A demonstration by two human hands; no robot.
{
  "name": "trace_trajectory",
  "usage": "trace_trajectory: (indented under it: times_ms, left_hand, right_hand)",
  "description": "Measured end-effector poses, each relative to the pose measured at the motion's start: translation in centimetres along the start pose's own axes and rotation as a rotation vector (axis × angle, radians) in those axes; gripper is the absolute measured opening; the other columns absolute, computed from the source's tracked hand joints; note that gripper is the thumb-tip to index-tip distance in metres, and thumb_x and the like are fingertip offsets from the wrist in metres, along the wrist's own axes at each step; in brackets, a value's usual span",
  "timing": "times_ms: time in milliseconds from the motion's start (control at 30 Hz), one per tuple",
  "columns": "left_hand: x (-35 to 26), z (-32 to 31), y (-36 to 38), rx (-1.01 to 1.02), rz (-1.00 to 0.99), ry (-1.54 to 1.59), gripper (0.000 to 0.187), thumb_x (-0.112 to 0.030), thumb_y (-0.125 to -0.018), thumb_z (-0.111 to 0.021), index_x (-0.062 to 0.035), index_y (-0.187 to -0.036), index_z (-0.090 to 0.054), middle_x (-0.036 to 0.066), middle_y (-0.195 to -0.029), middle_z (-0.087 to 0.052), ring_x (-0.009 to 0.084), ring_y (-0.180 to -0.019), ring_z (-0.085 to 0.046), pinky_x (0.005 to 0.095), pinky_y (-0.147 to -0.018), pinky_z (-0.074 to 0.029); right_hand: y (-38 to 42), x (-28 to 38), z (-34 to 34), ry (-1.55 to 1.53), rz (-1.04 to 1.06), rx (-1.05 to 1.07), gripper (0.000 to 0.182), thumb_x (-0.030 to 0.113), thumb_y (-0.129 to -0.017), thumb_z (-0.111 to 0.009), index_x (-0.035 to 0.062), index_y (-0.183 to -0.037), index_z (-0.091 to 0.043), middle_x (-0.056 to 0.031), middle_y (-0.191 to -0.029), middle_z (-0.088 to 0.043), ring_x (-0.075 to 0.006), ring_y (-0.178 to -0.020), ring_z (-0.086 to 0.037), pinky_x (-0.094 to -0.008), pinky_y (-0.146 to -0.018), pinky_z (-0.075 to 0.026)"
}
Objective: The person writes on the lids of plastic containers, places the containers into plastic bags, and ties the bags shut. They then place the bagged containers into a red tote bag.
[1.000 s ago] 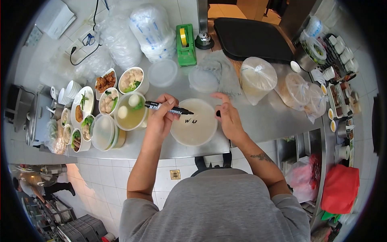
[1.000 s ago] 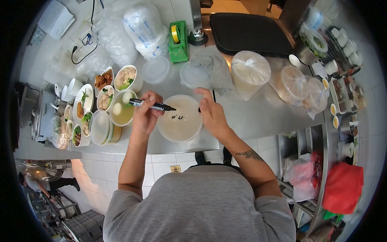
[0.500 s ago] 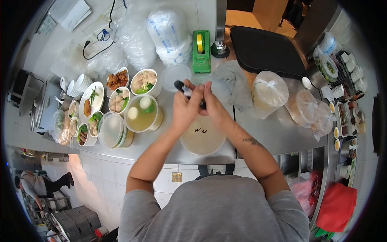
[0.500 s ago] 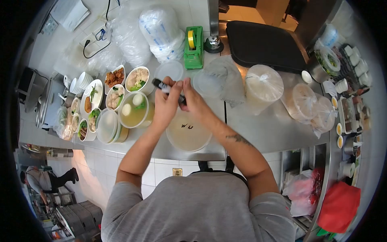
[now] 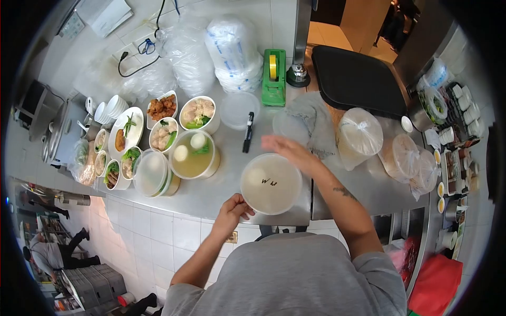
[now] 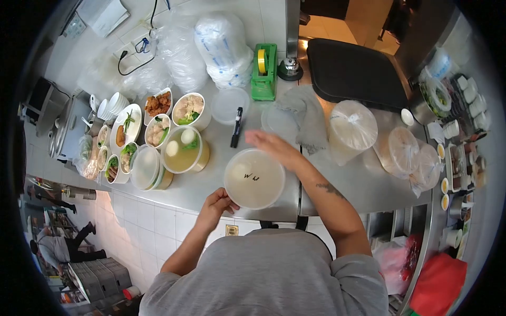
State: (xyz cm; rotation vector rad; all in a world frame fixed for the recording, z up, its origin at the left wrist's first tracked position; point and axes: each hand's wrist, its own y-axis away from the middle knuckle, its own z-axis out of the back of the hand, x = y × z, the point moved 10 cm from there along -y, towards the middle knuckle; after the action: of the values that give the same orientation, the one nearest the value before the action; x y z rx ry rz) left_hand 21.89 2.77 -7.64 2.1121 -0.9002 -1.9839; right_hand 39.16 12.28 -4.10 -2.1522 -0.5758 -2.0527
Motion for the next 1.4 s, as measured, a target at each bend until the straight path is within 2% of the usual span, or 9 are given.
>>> trace_trajectory:
  times_ms: [100,300,433,567,667,767,867,1033,1400]
  left_hand:
    - [-4.4,2.6,-2.2,-0.03,-0.277,-0.647,0.015,-0.007,-0.088,-0.043,0.0006,-0.085,-0.056,0.009,-0.072,-0.059,0.0165,-0.069,-0.058,0.0283,-0.062,-0.045]
    - [-29.5,2.9,-10.4,-0.488,-0.895,-0.81,0.021,-0.021,-0.087,-0.055,0.0002,-0.086,-0.056,0.016,-0.075,-0.06,0.0292,-0.069,-0.057,0.0378,-0.062,-0.043]
    - [-39.3,1.1,-17.7,-0.73,-1.109,-0.993,0.05,-0.031,-0.076,-0.066,-0.0036,-0.115,-0.05,0.03,-0.114,-0.045,0.0451,-0.087,-0.056,0.0432,-0.081,-0.047]
    - [-42.7,0.3,-25.0,-0.63,-1.062,-1.33,0.027,-0.022,-0.076,-0.062,-0.0055,-0.097,-0.06,0.025,-0.094,-0.058,0.0415,-0.092,-0.058,0.0464,-0.077,-0.048]
    - [-44.8,0.2,-24.1,-0.648,-1.03,-1.323,0.014,-0.015,-0.077,-0.058,-0.0029,-0.084,-0.062,0.024,-0.082,-0.062,0.0348,-0.083,-0.063,0.0409,-0.071,-0.051]
    - [-46.0,2.6,-22.3,-0.424,-0.879,-0.343,0.016,-0.012,-0.083,-0.052,0.003,-0.081,-0.059,0.014,-0.079,-0.063,0.0191,-0.067,-0.064,0.0316,-0.065,-0.053]
    - [-46.3,1.5,-19.9,-0.186,-0.925,0.17,0.009,-0.005,-0.085,-0.052,-0.0006,-0.091,-0.058,0.012,-0.087,-0.061,0.0229,-0.084,-0.062,0.0344,-0.073,-0.05]
    - [-46.4,-3.6,-12.5,0.526,-1.116,0.307,0.007,-0.012,-0.085,-0.059,-0.0126,-0.089,-0.054,-0.003,-0.083,-0.055,0.014,-0.077,-0.053,0.0331,-0.074,-0.042]
    - [-44.0,19.1,13.6,-0.089,-1.483,0.471,0.029,-0.006,-0.083,-0.055,0.0153,-0.103,-0.052,0.023,-0.108,-0.057,0.0301,-0.103,-0.055,0.0433,-0.097,-0.037]
  right_hand:
    - [0.9,-3.4,0.8,-0.057,-0.1,-0.001,0.049,0.04,-0.092,-0.045,0.0031,-0.125,-0.047,-0.0176,-0.119,-0.053,-0.0303,-0.116,-0.045,-0.0366,-0.098,-0.035]
    - [2.1,0.5,12.1,1.271,0.019,-0.977,0.038,0.024,-0.082,-0.06,0.0047,-0.114,-0.054,-0.0177,-0.107,-0.055,-0.0323,-0.1,-0.054,-0.0397,-0.085,-0.045]
    - [-2.9,-0.9,15.7,0.916,0.135,-0.846,0.028,0.009,-0.076,-0.064,0.0023,-0.101,-0.054,-0.016,-0.094,-0.056,-0.032,-0.09,-0.056,-0.042,-0.08,-0.047]
    - [-7.1,-5.1,15.9,-0.265,0.016,-0.653,0.027,0.003,-0.072,-0.064,0.0034,-0.098,-0.053,-0.0134,-0.084,-0.055,-0.0293,-0.084,-0.057,-0.0386,-0.077,-0.048]
    - [-6.2,-5.1,14.6,-0.233,-0.033,-0.622,0.03,0.003,-0.07,-0.065,0.0032,-0.097,-0.053,-0.0133,-0.089,-0.054,-0.0276,-0.082,-0.057,-0.0365,-0.075,-0.048]
    - [-1.5,3.7,12.2,0.709,0.367,-0.925,0.029,0.011,-0.072,-0.065,0.0029,-0.098,-0.054,-0.0122,-0.101,-0.054,-0.0274,-0.09,-0.056,-0.04,-0.077,-0.047]
    - [-3.9,3.3,6.1,1.102,0.441,-0.461,0.035,0.022,-0.073,-0.065,0.0036,-0.101,-0.057,-0.01,-0.113,-0.052,-0.0288,-0.102,-0.051,-0.0434,-0.084,-0.042]
    - [-9.7,0.6,3.8,1.405,0.241,-0.259,0.038,0.026,-0.074,-0.064,0.0062,-0.106,-0.059,-0.0105,-0.11,-0.057,-0.0298,-0.112,-0.046,-0.0415,-0.091,-0.034]
    - [-10.1,1.6,6.3,0.992,0.19,-0.219,0.019,0.018,-0.074,-0.063,0.0025,-0.085,-0.06,-0.0133,-0.087,-0.065,-0.0253,-0.087,-0.06,-0.0377,-0.082,-0.042]
